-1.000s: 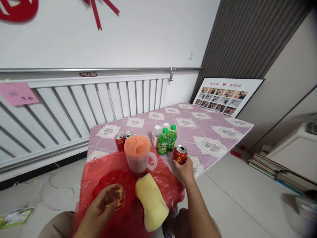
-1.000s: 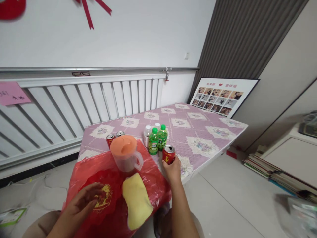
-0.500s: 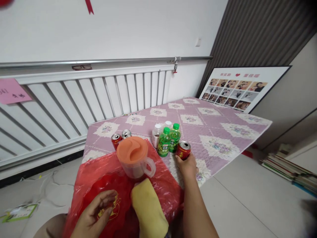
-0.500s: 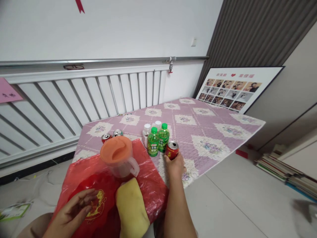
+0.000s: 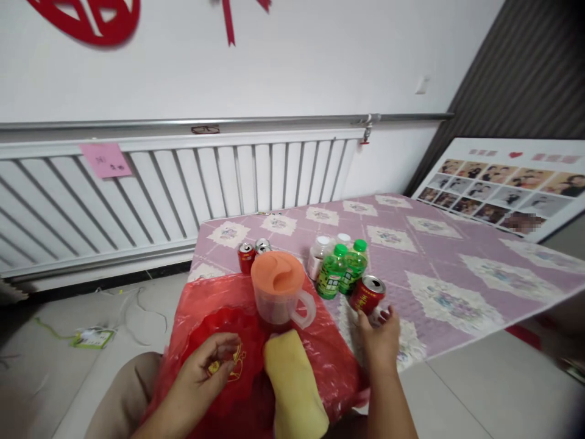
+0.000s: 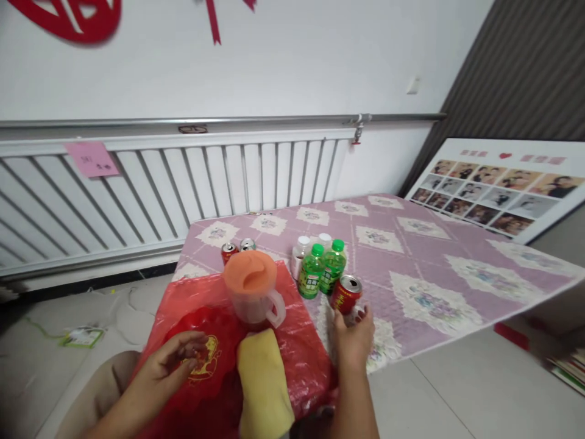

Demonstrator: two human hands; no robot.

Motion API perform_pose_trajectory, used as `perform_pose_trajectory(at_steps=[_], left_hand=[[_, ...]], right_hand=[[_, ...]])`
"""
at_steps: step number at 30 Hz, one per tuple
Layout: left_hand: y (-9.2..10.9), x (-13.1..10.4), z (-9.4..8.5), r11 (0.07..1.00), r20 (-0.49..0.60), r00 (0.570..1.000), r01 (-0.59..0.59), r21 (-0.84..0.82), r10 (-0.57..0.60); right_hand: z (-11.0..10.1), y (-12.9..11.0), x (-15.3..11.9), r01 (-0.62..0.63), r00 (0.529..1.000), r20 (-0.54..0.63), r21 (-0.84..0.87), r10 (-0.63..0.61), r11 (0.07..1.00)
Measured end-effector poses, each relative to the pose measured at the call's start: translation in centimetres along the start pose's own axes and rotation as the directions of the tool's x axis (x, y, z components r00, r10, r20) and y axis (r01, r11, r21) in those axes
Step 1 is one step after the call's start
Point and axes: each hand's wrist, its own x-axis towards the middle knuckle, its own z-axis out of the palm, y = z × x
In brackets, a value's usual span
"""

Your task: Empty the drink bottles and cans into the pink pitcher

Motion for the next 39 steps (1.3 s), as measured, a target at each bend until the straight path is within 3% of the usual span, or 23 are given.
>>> perform_pose_trajectory(at_steps=[5, 11, 16, 19, 22, 26, 34, 39], left_hand=[[-0.4, -0.2, -0.7, 0.999, -0.028, 0.999, -0.046, -0.009, 0.046], [-0.5, -0.6, -1.8, 0.993, -0.041, 0.992, -0.115, 0.015, 0.116], [-0.2, -0.8, -3.3, 0.987, -0.08, 0.984, -0.158, 0.012, 0.159], [-0.1, 0.4, -4.4, 0.985, -0.111, 0.979, -0.173, 0.003, 0.172], [0.1, 3.3, -5.3, 0.982, -0.157, 0.97, -0.19, -0.013, 0.185], [0.3, 9.1, -5.5, 0.984, -0.211, 0.962, -0.175, 0.016, 0.175], [-1.9, 21.3, -2.2, 0.991, -0.257, 0.961, -0.069, 0.118, 0.098], [-3.9, 26.4, -0.9, 0.989, -0.281, 0.953, -0.074, 0.13, 0.108]], right_hand=[[-1.1, -0.5, -2.7, 0.007, 1.0, 0.014, -0.012, -0.007, 1.0], [-0.4, -1.0, -5.4, 0.05, 0.983, 0.179, -0.046, -0.041, 0.998], [-0.2, -1.0, -6.4, 0.04, 0.974, 0.225, -0.079, -0.021, 0.996], [0.1, -0.9, -6.4, 0.029, 0.971, 0.238, -0.111, -0.001, 0.993], [0.4, -0.9, -6.2, 0.018, 0.966, 0.259, -0.166, 0.026, 0.986], [0.8, -0.7, -5.8, 0.018, 0.961, 0.275, -0.201, 0.039, 0.979], [0.9, 0.2, -5.4, -0.001, 0.944, 0.318, -0.258, 0.086, 0.966], [1.2, 0.6, -5.0, 0.032, 0.923, 0.374, -0.32, 0.095, 0.947]])
